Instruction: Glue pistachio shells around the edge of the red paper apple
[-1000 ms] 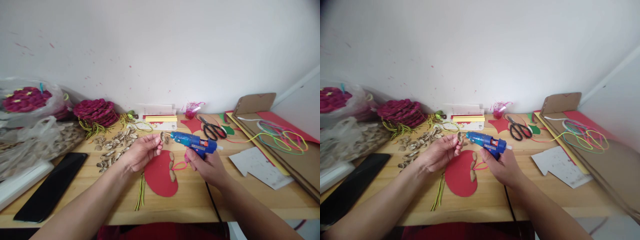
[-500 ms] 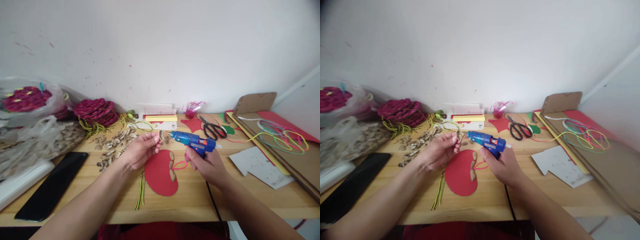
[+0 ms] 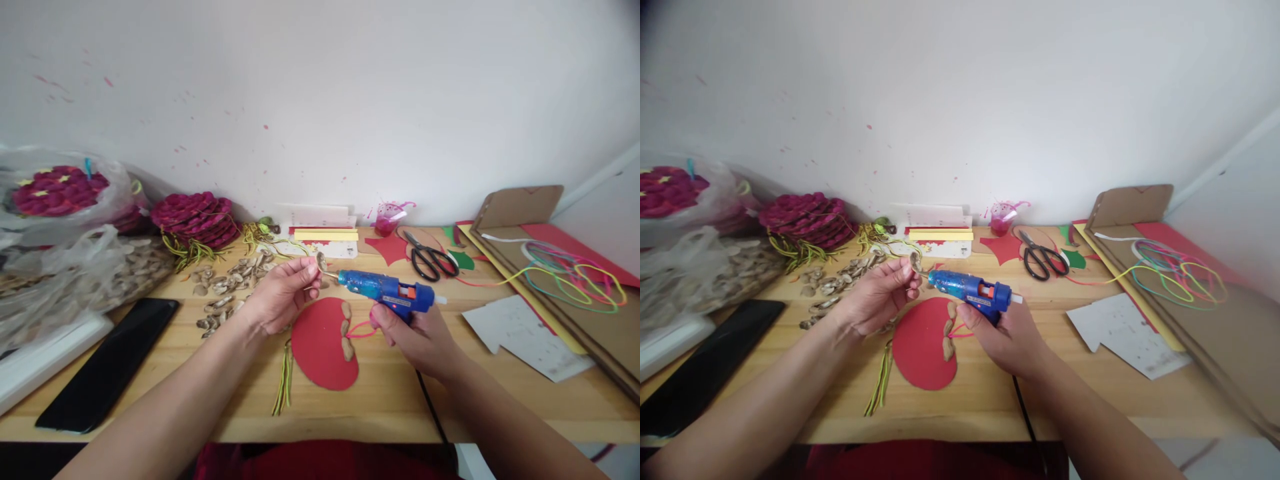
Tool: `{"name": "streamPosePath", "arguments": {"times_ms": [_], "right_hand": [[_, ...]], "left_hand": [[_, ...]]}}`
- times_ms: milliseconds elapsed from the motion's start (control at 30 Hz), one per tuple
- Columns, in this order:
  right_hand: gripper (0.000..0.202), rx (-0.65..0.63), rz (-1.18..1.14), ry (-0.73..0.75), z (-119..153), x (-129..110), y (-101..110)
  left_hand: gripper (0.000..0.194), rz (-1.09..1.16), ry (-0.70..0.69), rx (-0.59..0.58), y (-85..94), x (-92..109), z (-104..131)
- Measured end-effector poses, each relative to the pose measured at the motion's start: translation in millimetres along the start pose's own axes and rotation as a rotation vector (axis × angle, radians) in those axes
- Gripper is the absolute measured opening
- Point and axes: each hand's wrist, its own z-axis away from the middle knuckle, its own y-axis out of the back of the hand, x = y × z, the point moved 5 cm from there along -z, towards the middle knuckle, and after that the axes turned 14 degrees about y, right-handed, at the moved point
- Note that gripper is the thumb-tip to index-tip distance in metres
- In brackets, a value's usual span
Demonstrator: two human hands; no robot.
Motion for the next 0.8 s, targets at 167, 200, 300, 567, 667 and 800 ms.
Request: {"name": "streamPosePath", "arguments": {"times_ms": [167,200,300,567,667,800], "right_hand": [[0.022,-0.006,-0.009,-0.014,1.0,2.1,-0.4],[0.021,-0.006,-0.006,-0.014,1.0,1.9,-0.2],[0.020,-0.007,0.005,-0.008,0.4,0.2,0.2],[0.025,-0.010,0.016,-0.007,0.8,0.7,0.1],[0.023,-0.013,0.007,-0.008,1.7,1.8,0.0],[0.023,-0.014,0.009,-0.011,2.4,3.0,0.5]], "left_hand": [[0.027,-0.004,-0.007,-0.009,0.5,-0.4,-0.4],[0.027,-0.006,-0.007,-0.012,0.5,-0.5,-0.5],[0.027,-0.008,-0.009,-0.014,0.8,-0.6,-0.4],[0.026,-0.015,-0.009,-0.020,1.7,-0.5,-0.9],[0.027,-0.009,-0.008,-0.013,2.1,-0.1,-0.8],[0.027,-0.005,-0.006,-0.008,1.5,0.6,-0.3]]}}
